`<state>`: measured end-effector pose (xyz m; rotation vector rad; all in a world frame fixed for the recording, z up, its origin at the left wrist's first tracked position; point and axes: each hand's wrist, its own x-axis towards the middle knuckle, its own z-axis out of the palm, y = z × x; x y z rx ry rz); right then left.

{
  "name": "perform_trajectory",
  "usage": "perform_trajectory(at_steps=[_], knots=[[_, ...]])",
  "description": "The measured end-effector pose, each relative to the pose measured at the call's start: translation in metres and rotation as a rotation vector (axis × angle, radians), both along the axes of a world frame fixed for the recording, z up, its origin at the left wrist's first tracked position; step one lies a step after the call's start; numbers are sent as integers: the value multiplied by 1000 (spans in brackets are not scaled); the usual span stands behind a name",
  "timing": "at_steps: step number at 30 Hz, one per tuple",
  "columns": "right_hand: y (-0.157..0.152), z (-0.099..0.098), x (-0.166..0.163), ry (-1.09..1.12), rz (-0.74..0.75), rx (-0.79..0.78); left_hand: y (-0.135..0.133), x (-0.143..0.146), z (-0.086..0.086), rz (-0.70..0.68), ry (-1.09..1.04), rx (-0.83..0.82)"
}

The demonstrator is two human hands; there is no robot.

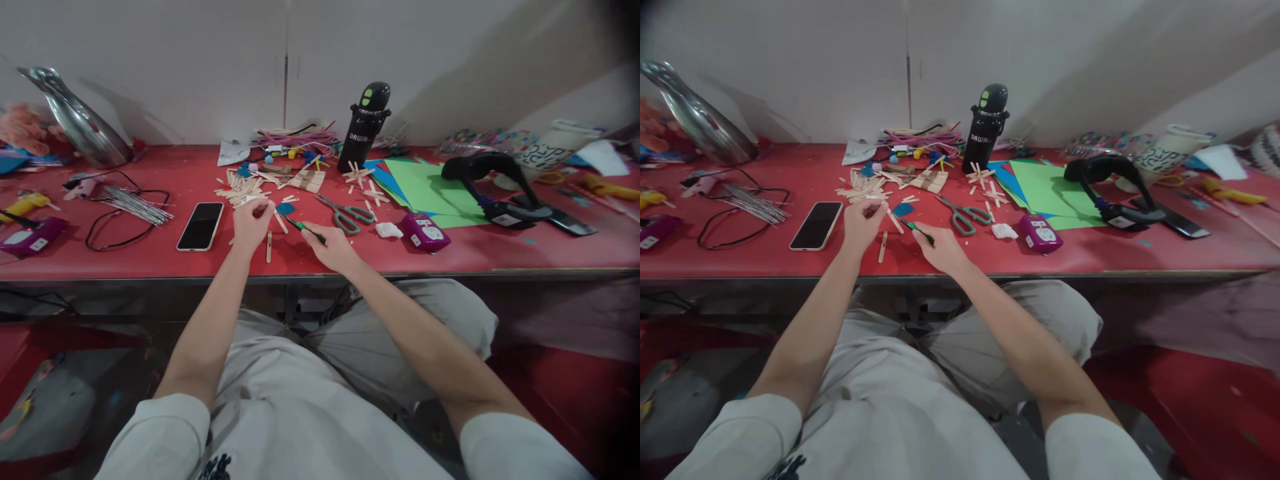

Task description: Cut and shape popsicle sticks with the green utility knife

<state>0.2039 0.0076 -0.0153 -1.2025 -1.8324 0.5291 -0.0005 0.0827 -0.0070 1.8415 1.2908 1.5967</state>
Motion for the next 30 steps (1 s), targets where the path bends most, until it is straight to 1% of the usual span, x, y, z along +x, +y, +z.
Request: perform_trajectory(at_steps=[10, 30], knots=[[1, -1, 0, -13, 0, 6, -3, 0, 2, -8, -19, -4], [4, -2, -1, -60, -31, 30, 2, -1, -2, 0, -42, -24]])
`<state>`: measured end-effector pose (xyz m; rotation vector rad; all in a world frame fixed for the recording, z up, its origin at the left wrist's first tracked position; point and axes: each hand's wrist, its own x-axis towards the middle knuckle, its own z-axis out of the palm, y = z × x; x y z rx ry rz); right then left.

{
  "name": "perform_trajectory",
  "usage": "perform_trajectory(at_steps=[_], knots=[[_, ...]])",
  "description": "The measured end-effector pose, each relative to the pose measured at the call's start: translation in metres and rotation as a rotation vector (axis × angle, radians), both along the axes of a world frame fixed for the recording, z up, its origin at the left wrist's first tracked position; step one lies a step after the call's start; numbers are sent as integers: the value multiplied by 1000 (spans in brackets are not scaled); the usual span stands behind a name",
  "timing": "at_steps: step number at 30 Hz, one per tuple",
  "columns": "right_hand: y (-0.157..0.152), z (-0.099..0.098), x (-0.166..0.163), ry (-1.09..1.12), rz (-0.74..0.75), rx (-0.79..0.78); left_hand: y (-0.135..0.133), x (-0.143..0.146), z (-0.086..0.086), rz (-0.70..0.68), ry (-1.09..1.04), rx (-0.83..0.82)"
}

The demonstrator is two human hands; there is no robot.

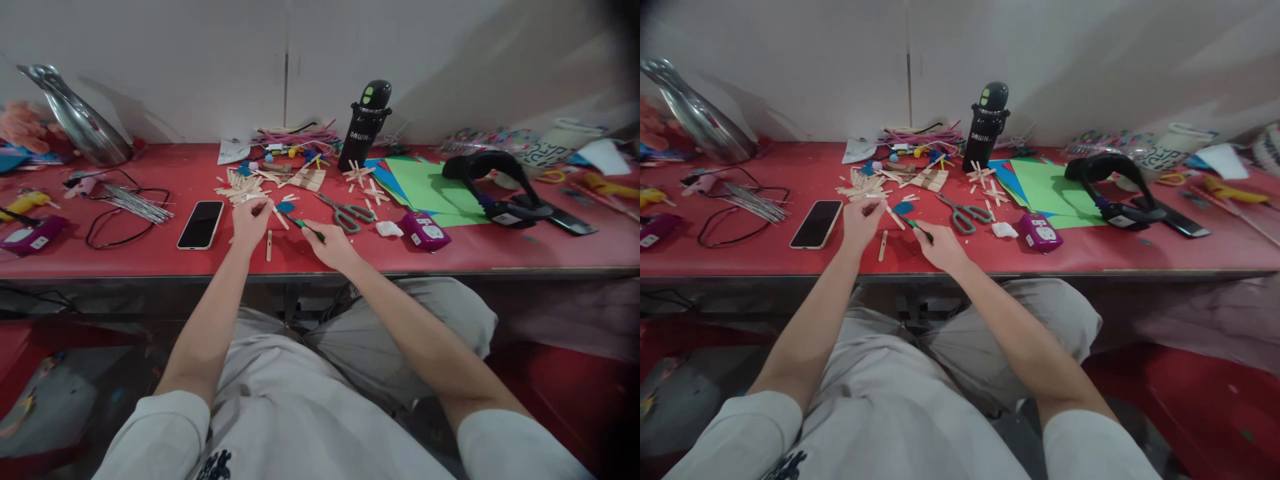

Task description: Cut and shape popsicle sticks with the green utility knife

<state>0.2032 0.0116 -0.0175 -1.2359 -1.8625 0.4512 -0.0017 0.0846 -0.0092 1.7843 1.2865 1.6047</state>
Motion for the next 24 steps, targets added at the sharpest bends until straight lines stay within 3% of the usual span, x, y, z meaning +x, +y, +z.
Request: perform_trajectory(at_steps=[24], knots=[[7, 1, 2, -62, 52, -21, 14, 1, -2, -28, -45, -32]])
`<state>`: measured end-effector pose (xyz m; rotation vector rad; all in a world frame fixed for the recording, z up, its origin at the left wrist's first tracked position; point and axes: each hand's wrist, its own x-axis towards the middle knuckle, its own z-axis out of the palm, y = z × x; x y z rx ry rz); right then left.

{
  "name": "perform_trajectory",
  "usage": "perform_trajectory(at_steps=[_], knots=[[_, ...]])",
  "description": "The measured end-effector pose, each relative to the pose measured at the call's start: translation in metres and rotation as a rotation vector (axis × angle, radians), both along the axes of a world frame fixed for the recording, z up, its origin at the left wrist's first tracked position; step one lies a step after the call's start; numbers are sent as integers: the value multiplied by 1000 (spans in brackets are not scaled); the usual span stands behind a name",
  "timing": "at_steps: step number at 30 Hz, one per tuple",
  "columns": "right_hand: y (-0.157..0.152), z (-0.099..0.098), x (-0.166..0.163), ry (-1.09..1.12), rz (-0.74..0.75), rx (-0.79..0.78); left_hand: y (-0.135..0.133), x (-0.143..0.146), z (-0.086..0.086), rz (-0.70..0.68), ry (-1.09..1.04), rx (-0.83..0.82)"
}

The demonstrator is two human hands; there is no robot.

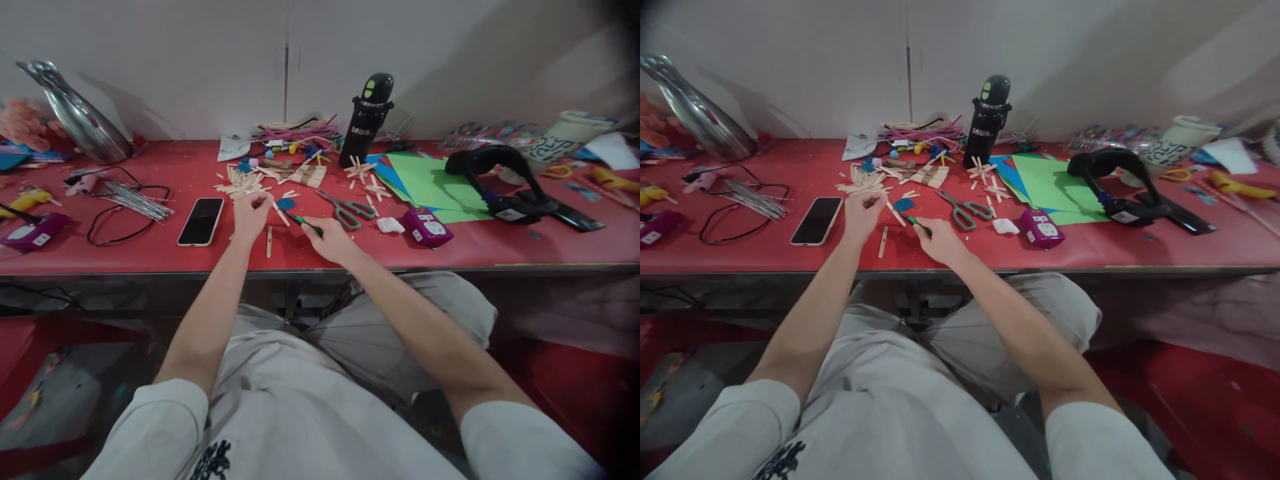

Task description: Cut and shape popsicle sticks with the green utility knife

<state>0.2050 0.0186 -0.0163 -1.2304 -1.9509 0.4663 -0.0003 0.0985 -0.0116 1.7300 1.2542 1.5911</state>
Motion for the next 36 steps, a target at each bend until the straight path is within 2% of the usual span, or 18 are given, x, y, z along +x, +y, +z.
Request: perform_trajectory(at_steps=[14, 23, 36], knots=[[-1, 2, -1, 22, 3, -6, 2, -1, 1, 12, 9, -19], [-5, -2, 3, 132, -83, 23, -1, -1, 1, 33, 9, 2], [-8, -1, -1, 121, -50, -9, -12, 2, 8, -9, 40, 27]])
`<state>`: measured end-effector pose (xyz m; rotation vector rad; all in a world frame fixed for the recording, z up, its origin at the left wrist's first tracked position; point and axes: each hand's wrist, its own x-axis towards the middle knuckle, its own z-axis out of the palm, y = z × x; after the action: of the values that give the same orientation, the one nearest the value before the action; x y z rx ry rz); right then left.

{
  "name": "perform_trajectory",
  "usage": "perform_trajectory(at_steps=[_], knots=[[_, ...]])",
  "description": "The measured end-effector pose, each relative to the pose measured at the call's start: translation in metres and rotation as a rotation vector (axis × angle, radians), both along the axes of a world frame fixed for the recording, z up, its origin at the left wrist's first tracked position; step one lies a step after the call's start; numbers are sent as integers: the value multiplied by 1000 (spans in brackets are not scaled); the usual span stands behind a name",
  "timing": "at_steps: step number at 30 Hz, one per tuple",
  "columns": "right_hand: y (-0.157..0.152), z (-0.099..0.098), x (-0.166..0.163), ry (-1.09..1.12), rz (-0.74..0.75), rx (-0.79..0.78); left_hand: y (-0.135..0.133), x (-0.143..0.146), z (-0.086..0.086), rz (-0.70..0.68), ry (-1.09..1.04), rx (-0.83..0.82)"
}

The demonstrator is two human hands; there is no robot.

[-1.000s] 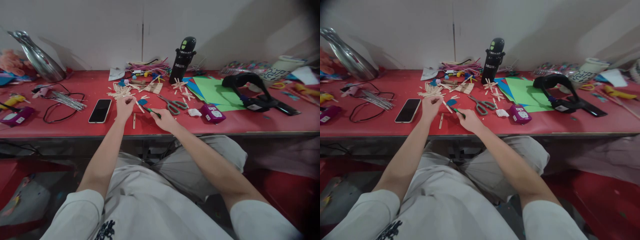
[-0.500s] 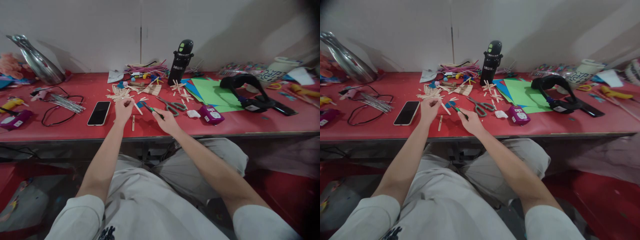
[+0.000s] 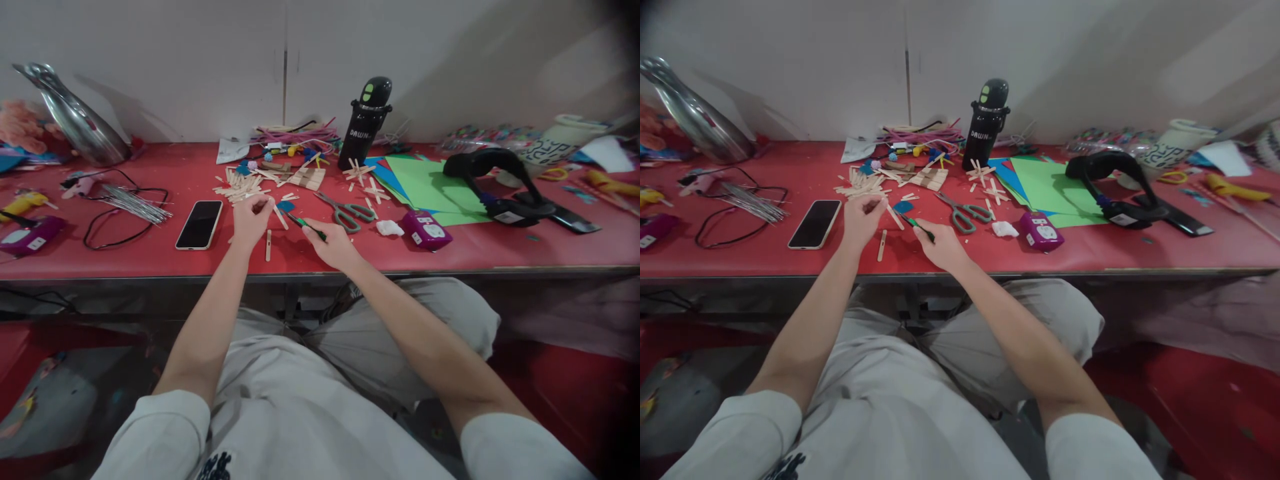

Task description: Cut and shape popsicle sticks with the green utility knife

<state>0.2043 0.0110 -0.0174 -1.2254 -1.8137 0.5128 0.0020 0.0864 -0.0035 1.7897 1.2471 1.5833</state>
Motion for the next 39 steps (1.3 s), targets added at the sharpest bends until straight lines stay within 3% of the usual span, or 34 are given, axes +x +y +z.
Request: perform_trajectory(at_steps=[39], knots=[[-3, 3, -2, -48, -7, 13, 0, 0, -2, 22, 0, 2]])
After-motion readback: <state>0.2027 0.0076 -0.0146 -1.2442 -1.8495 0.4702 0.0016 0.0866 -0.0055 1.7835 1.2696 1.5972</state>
